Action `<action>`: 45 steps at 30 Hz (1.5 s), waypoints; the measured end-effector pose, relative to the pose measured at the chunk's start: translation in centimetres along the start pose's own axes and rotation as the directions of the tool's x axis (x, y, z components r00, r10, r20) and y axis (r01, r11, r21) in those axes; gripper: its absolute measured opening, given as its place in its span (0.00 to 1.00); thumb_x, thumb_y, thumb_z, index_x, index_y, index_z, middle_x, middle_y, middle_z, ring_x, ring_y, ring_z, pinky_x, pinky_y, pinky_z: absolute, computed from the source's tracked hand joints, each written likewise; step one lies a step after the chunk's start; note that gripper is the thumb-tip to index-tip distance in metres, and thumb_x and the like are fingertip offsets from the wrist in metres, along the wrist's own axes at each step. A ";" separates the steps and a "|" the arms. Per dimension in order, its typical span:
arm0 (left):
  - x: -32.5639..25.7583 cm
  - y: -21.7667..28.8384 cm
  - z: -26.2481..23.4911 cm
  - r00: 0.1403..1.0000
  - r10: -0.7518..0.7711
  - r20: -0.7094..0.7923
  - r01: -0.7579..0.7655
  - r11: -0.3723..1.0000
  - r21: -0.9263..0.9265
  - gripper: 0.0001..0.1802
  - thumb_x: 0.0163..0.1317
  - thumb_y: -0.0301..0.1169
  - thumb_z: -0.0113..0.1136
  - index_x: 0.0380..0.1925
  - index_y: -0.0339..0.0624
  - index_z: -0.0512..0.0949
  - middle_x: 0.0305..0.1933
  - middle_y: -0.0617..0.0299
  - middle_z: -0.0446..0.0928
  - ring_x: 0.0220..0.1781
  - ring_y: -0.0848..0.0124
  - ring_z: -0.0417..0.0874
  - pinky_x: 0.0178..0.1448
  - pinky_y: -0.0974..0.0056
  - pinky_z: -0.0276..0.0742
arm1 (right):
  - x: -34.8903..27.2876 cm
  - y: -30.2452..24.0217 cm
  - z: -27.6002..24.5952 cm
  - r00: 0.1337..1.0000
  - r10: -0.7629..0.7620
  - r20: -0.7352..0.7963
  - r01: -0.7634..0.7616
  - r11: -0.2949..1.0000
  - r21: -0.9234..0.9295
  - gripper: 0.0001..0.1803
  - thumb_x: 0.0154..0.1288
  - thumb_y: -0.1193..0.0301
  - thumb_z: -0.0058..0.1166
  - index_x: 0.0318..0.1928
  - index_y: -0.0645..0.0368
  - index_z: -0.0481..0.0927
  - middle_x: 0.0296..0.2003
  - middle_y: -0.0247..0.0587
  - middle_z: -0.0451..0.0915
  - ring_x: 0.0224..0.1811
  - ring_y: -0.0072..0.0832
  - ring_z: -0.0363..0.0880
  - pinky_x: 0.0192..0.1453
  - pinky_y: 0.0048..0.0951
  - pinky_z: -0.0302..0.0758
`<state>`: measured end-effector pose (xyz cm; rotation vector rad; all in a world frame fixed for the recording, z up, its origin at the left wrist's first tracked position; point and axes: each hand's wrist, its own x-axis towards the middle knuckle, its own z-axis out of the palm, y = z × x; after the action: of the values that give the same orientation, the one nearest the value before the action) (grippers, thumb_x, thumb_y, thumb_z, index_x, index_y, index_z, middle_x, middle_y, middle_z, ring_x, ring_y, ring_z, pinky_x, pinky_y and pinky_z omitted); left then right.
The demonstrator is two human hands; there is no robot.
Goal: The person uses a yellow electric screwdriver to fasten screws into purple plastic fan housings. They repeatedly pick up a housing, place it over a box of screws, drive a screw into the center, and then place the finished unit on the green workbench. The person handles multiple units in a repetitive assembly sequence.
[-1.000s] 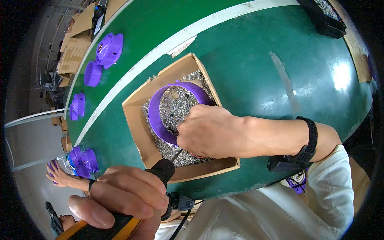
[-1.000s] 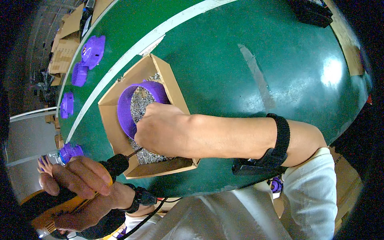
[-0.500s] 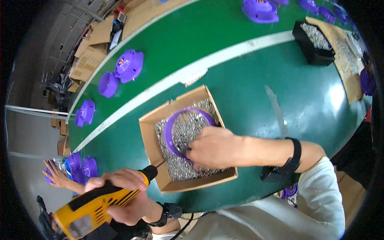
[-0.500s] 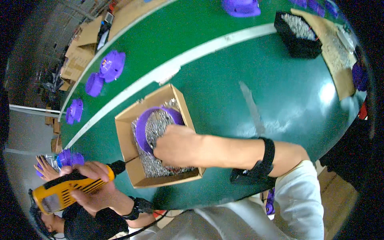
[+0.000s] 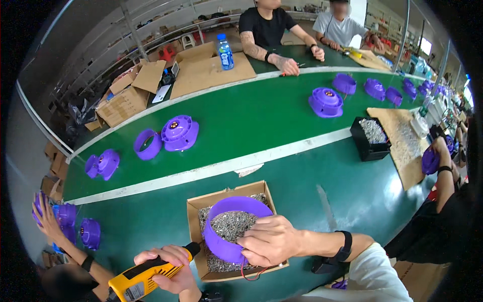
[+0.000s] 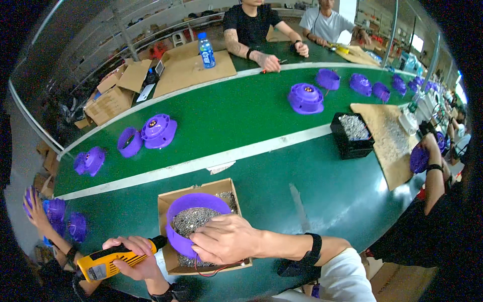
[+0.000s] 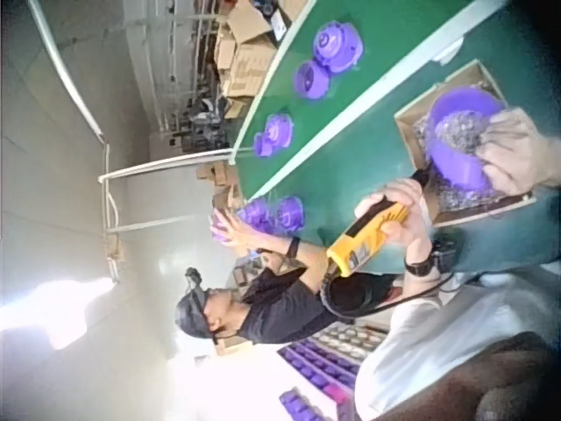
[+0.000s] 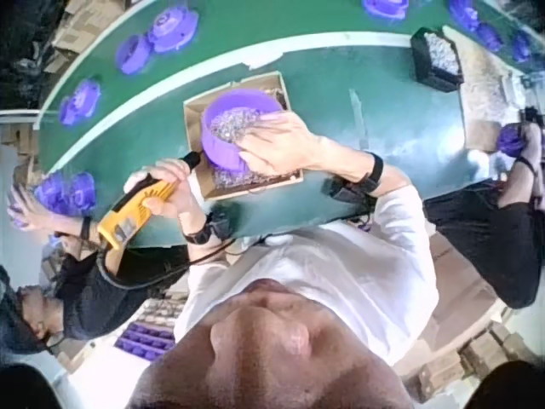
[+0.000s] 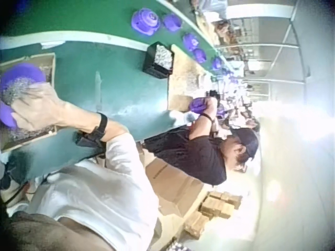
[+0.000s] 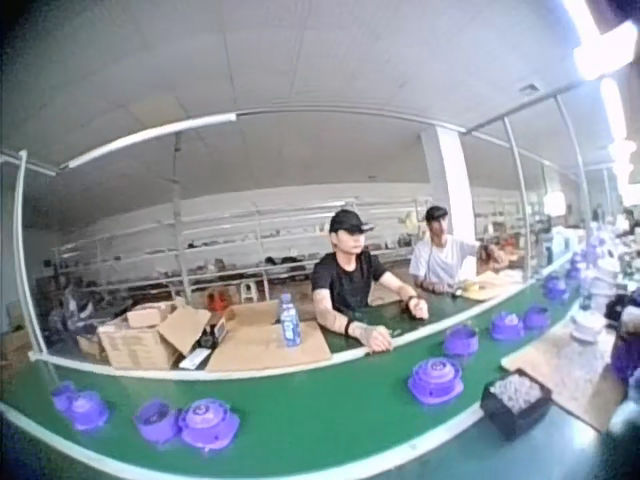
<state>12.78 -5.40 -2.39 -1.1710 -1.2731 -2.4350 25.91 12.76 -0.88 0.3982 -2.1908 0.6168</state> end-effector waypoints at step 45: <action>-0.8 0.5 -1.6 0.998 -0.063 0.006 0.064 0.994 -0.090 0.29 0.60 0.55 0.57 0.41 0.43 0.59 0.21 0.60 0.69 0.18 0.68 0.73 0.24 0.64 0.70 | 20.6 22.4 11.3 0.477 0.617 0.625 -0.079 0.739 -0.669 0.22 0.63 0.63 0.52 0.55 0.62 0.74 0.53 0.53 0.75 0.56 0.46 0.73 0.59 0.43 0.70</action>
<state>12.64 -7.12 -3.20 -1.1746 -1.2318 -2.5619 -4.54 23.59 2.24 -0.2088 -3.2974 -0.1345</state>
